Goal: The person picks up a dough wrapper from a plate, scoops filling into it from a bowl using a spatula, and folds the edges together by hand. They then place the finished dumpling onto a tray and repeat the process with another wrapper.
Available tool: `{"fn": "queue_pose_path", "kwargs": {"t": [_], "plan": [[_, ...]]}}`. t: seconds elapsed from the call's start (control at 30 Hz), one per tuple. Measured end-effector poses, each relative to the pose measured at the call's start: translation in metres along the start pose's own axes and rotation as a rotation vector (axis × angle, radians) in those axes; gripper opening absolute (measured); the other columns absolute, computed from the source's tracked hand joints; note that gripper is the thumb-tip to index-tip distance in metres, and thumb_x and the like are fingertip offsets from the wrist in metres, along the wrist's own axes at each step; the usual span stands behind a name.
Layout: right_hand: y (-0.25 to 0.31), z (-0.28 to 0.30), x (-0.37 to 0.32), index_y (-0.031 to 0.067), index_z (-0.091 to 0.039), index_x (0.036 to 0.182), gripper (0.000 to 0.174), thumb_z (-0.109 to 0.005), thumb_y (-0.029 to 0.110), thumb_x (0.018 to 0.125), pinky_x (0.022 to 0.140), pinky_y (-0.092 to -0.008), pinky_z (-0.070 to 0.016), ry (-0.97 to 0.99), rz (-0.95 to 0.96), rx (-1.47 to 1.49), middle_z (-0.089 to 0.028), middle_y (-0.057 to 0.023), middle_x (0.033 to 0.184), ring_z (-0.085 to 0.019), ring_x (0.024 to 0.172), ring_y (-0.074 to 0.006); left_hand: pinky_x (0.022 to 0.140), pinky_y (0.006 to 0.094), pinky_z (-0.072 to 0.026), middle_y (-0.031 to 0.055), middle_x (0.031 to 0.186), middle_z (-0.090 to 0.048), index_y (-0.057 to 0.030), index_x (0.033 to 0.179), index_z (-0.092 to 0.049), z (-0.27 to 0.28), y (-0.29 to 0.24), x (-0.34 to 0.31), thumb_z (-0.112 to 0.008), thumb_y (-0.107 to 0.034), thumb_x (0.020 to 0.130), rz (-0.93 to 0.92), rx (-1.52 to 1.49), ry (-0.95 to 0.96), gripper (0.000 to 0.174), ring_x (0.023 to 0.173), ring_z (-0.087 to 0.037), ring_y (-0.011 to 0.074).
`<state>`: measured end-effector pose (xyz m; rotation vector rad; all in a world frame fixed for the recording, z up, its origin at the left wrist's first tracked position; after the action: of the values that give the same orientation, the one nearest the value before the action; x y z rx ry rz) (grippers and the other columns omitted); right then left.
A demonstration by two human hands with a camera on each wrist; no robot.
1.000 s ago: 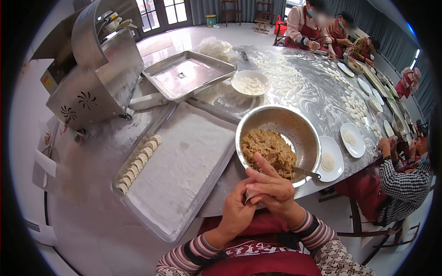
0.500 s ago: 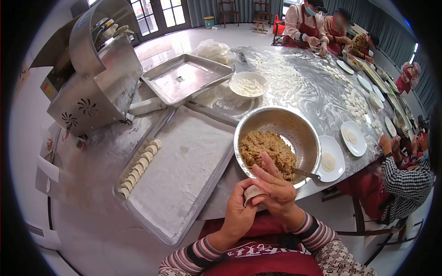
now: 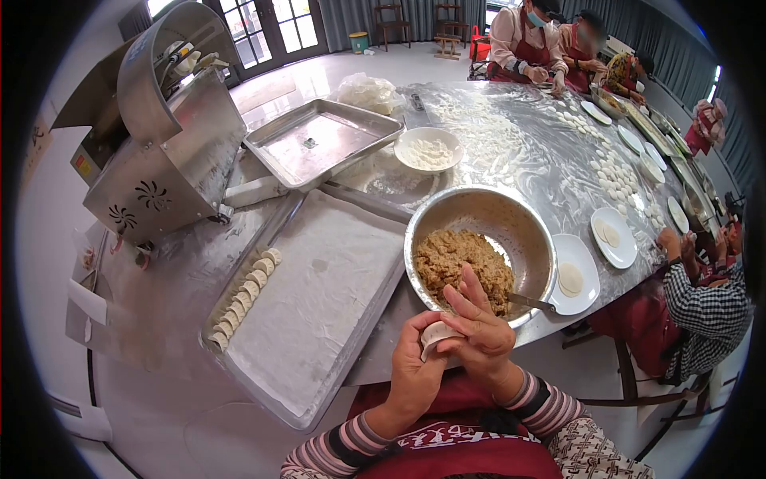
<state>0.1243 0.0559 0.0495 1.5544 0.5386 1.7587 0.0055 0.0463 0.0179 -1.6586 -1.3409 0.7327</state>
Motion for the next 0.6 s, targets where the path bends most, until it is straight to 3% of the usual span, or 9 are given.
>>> {"fn": "queue_pose_path", "kwargs": {"t": [0.1, 0.17, 0.23, 0.6], "plan": [[-0.004, -0.001, -0.007, 0.0034, -0.072, 0.096, 0.028, -0.078, 0.012, 0.070, 0.107, -0.0434, -0.0347, -0.023, -0.033, 0.074, -0.061, -0.0167, 0.123, -0.035, 0.135, -0.0393, 0.088, 0.0239, -0.0467, 0.0086, 0.116, -0.051, -0.0010, 0.126, -0.040, 0.000, 0.000, -0.001, -0.049, 0.008, 0.090, -0.004, 0.086, 0.014, 0.038, 0.105, -0.053, 0.0124], [-0.011, -0.002, -0.010, 0.0035, -0.072, 0.096, 0.028, -0.078, 0.012, 0.070, 0.106, -0.0437, -0.0355, -0.027, -0.069, 0.151, -0.060, -0.0168, 0.124, -0.035, 0.135, -0.0394, 0.088, 0.0236, -0.0465, 0.0083, 0.116, -0.051, -0.0012, 0.125, -0.040, 0.000, 0.004, -0.001, -0.053, 0.005, 0.090, 0.029, -0.021, 0.012, 0.038, 0.104, -0.053, 0.0122], [-0.009, -0.001, -0.010, 0.0039, -0.072, 0.095, 0.028, -0.078, 0.012, 0.070, 0.106, -0.0438, -0.0363, 0.009, 0.067, -0.005, -0.060, -0.0165, 0.125, -0.034, 0.135, -0.0396, 0.088, 0.0239, -0.0467, 0.0080, 0.116, -0.050, -0.0017, 0.125, -0.040, 0.001, 0.007, -0.001, -0.053, 0.004, 0.090, 0.051, -0.037, -0.005, 0.038, 0.104, -0.053, 0.0124], [-0.004, 0.000, -0.013, 0.0038, -0.072, 0.093, 0.023, -0.076, 0.012, 0.072, 0.108, -0.0436, -0.0321, -0.127, 0.060, -0.139, -0.062, -0.0159, 0.122, -0.035, 0.134, -0.0415, 0.093, 0.0270, -0.0469, 0.0081, 0.118, -0.050, -0.0047, 0.126, -0.040, -0.002, 0.006, -0.001, -0.050, 0.004, 0.093, 0.073, -0.142, -0.034, 0.035, 0.108, -0.053, 0.0141]]}}
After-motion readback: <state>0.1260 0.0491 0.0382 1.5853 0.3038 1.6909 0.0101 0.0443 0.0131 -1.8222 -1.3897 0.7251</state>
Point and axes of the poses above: each hand's wrist, its own x-axis towards the middle knuckle, its own z-axis out of the back of the hand, y = z × x, the point moved 4 cm from there along x, towards the middle knuckle
